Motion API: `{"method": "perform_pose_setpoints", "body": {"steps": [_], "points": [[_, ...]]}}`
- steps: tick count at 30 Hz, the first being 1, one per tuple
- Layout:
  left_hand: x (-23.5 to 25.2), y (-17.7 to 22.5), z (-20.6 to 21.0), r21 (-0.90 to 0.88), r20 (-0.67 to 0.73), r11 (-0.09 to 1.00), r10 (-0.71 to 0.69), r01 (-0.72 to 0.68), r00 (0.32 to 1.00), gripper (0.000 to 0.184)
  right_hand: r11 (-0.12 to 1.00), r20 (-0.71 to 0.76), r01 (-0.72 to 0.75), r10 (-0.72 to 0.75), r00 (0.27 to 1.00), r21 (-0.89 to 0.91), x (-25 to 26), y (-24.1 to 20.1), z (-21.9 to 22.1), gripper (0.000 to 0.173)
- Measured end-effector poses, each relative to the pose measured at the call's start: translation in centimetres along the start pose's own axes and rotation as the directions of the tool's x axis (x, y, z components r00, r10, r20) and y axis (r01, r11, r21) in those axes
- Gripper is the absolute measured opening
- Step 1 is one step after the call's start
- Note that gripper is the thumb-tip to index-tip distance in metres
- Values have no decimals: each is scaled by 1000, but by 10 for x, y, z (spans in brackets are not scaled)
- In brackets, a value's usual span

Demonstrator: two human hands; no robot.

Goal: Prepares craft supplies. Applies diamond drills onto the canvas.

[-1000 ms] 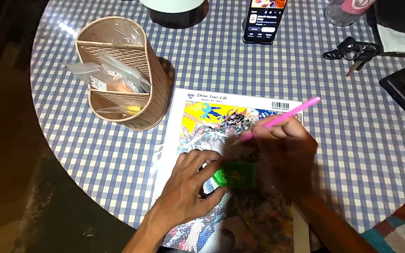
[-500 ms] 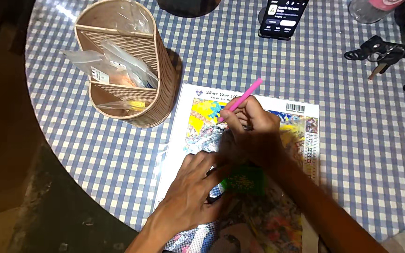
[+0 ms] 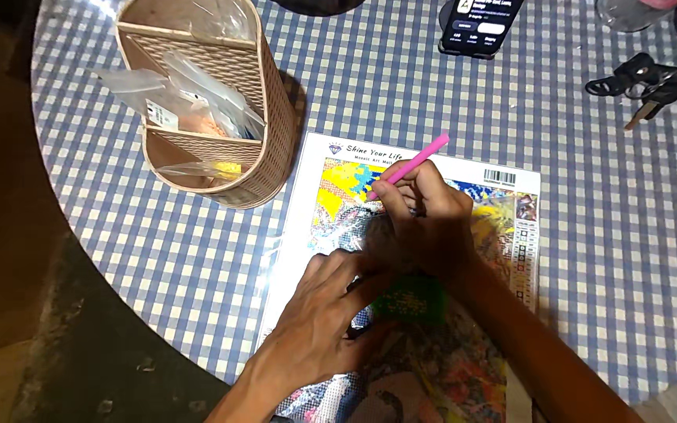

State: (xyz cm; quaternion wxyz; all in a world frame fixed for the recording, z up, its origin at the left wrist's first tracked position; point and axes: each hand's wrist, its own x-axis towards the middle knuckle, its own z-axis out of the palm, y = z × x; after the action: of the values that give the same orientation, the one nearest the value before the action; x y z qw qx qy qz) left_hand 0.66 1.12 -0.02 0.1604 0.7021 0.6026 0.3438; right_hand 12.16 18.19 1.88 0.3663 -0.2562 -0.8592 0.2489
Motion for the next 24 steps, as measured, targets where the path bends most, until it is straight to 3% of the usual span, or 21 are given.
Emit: {"method": "perform_pose_setpoints", "body": {"steps": [10,20,24], "points": [[0,0,-1,4,4,1000,0,0,1000,46,997,10,33,-33,999,-67,0,0,1,18],[0,0,-1,-3,10,1000,-3,3,1000,46,949,119,238,-217,969,-207,0,-3,-1,26],[1,1,-1,0,12,1000,-10,10,1000,46,990,82,101,-93,992,-97,2,-5,-4,20]]}}
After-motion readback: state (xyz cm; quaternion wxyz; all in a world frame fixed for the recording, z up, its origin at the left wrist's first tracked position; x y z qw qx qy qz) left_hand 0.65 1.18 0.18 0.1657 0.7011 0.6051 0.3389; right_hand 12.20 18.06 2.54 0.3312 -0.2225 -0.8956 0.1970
